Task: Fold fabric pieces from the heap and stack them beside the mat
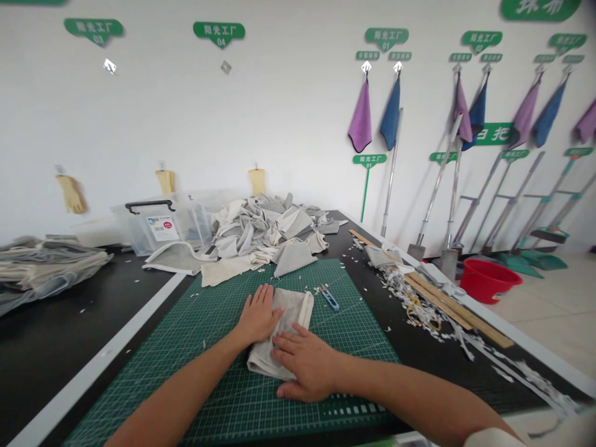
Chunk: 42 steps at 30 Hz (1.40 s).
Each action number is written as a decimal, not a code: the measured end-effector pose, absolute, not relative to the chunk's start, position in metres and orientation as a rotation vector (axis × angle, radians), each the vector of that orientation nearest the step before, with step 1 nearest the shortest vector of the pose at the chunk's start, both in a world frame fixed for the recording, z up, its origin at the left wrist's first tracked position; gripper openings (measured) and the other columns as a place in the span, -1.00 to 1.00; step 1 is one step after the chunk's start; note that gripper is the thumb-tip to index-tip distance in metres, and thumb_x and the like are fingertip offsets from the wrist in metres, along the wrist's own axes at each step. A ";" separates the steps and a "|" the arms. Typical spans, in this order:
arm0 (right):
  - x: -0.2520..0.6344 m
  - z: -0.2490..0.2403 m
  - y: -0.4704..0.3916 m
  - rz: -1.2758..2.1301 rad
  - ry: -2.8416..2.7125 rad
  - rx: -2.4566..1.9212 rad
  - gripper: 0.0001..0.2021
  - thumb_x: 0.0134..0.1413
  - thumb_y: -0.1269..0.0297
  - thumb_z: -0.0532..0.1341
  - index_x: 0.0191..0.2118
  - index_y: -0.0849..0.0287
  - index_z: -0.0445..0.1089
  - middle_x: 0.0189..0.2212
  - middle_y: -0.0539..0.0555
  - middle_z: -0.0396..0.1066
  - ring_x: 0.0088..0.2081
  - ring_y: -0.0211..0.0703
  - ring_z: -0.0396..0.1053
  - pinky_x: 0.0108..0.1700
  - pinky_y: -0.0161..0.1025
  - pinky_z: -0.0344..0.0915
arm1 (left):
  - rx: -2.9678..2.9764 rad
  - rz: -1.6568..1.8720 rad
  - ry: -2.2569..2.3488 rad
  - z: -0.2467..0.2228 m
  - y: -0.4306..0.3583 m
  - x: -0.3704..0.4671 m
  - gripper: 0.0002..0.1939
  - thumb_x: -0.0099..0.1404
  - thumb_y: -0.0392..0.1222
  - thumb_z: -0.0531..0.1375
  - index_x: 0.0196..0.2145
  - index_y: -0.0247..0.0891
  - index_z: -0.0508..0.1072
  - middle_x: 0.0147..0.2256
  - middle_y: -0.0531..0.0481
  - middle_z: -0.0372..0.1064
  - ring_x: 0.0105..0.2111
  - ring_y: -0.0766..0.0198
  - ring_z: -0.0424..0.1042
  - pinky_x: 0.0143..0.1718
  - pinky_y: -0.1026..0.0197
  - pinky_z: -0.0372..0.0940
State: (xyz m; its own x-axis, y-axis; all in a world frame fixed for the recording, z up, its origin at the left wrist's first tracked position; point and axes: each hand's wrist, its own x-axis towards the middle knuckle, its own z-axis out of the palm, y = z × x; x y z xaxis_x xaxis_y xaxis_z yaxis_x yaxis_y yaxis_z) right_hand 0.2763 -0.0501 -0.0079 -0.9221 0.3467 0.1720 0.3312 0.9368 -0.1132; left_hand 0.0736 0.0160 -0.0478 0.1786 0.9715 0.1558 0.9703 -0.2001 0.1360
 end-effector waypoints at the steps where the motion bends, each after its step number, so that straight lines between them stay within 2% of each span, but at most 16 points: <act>1: 0.276 -0.007 -0.051 0.125 -2.908 -0.510 -0.35 0.06 -0.11 0.01 0.14 0.29 0.11 0.15 0.28 0.07 0.17 0.01 0.00 0.21 0.02 -0.33 | 2.414 0.305 1.963 -0.048 0.017 0.074 -0.24 0.24 0.21 -0.24 0.22 -0.40 -0.07 0.23 -0.24 -0.18 0.22 0.03 -0.22 0.14 -0.08 -0.20; 5: 0.275 0.000 -0.055 0.136 -2.920 -0.491 -0.35 0.05 -0.12 0.01 0.12 0.29 0.13 0.20 0.28 -0.05 0.20 0.03 -0.07 0.21 0.02 -0.34 | 2.373 0.376 2.031 -0.046 0.021 0.073 -0.33 0.26 0.16 -0.21 0.14 -0.39 0.10 0.14 -0.28 0.06 0.17 0.00 -0.04 0.09 -0.07 -0.09; 8: 0.268 0.001 -0.059 0.129 -2.925 -0.454 -0.34 0.03 -0.09 0.06 0.10 0.35 0.13 0.21 0.29 -0.09 0.21 0.03 -0.08 0.22 -0.03 -0.31 | 2.305 0.494 2.095 -0.041 0.025 0.073 -0.45 0.27 0.11 -0.19 -0.07 -0.34 0.31 -0.03 -0.25 0.27 0.02 0.04 0.19 -0.01 0.03 0.05; 11: 0.259 -0.003 -0.063 0.162 -2.921 -0.428 -0.31 0.01 -0.06 0.10 0.12 0.41 0.09 0.19 0.33 -0.03 0.20 0.01 -0.05 0.22 -0.10 -0.24 | 2.234 0.538 2.055 -0.036 0.029 0.072 -0.50 0.28 0.10 -0.17 -0.26 -0.30 0.39 -0.18 -0.19 0.36 -0.13 0.14 0.31 -0.14 0.16 0.12; 15: 0.251 -0.008 -0.067 0.230 -2.907 -0.352 -0.30 -0.01 -0.06 0.12 0.14 0.37 0.07 0.16 0.29 0.06 0.17 0.03 0.01 0.22 -0.12 -0.22 | 2.186 0.572 2.047 -0.037 0.035 0.071 -0.52 0.26 0.12 -0.15 -0.32 -0.28 0.40 -0.25 -0.16 0.38 -0.22 0.19 0.34 -0.22 0.23 0.13; 20: 0.251 -0.008 -0.066 0.310 -2.887 -0.276 -0.30 -0.01 -0.05 0.12 0.17 0.31 0.05 0.16 0.23 0.07 0.17 0.03 0.02 0.22 -0.13 -0.21 | 2.238 0.644 2.025 -0.048 0.046 0.073 -0.54 0.18 0.14 -0.01 -0.27 -0.31 0.40 -0.20 -0.22 0.36 -0.14 0.12 0.30 -0.14 0.21 0.09; 23: 0.252 -0.007 -0.066 0.340 -2.901 -0.246 -0.30 0.01 -0.03 0.12 0.18 0.30 0.01 0.17 0.21 0.05 0.19 0.01 -0.02 0.22 -0.13 -0.20 | 2.263 0.699 1.964 -0.053 0.052 0.073 -0.58 0.14 0.09 0.05 -0.27 -0.33 0.41 -0.17 -0.24 0.34 -0.09 0.09 0.26 -0.10 0.19 0.05; 25: 0.252 -0.007 -0.066 0.352 -2.904 -0.229 -0.29 0.00 -0.02 0.13 0.19 0.30 0.01 0.18 0.21 0.04 0.20 0.00 -0.05 0.22 -0.15 -0.19 | 2.248 0.712 1.934 -0.053 0.057 0.072 -0.66 0.14 0.02 0.07 -0.32 -0.32 0.41 -0.21 -0.21 0.36 -0.14 0.13 0.29 -0.14 0.21 0.07; 30: 0.253 -0.008 -0.069 0.359 -2.889 -0.220 -0.29 0.00 -0.03 0.13 0.19 0.31 0.00 0.18 0.20 0.04 0.20 0.00 -0.04 0.22 -0.16 -0.21 | 2.190 0.710 1.915 -0.051 0.065 0.063 -0.77 0.16 -0.10 0.05 -0.50 -0.27 0.39 -0.43 -0.04 0.39 -0.39 0.28 0.32 -0.36 0.29 0.09; 34: 0.254 -0.012 -0.070 0.333 -2.874 -0.263 -0.30 0.03 -0.04 0.10 0.19 0.31 -0.01 0.18 0.23 0.02 0.19 -0.03 -0.02 0.23 -0.14 -0.23 | 2.084 0.737 2.022 -0.050 0.071 0.047 -0.75 0.16 -0.09 0.04 -0.51 -0.27 0.40 -0.44 -0.04 0.40 -0.41 0.26 0.32 -0.41 0.28 0.05; 38: 0.254 -0.015 -0.069 0.293 -2.874 -0.284 -0.32 0.02 -0.05 0.11 0.15 0.33 0.07 0.16 0.24 0.07 0.18 -0.01 -0.01 0.23 -0.11 -0.26 | 1.926 0.726 2.174 -0.046 0.080 0.018 -0.72 0.14 -0.06 0.02 -0.54 -0.27 0.40 -0.48 -0.06 0.39 -0.44 0.22 0.33 -0.47 0.26 0.03; 42: 0.255 -0.014 -0.067 0.352 -2.884 -0.295 -0.34 0.03 -0.03 0.11 0.15 0.33 0.08 0.15 0.22 0.08 0.18 -0.03 0.00 0.22 -0.14 -0.19 | 1.733 0.702 2.348 -0.044 0.084 -0.025 -0.68 0.13 -0.04 -0.01 -0.53 -0.27 0.43 -0.45 -0.13 0.41 -0.39 0.14 0.38 -0.45 0.24 0.09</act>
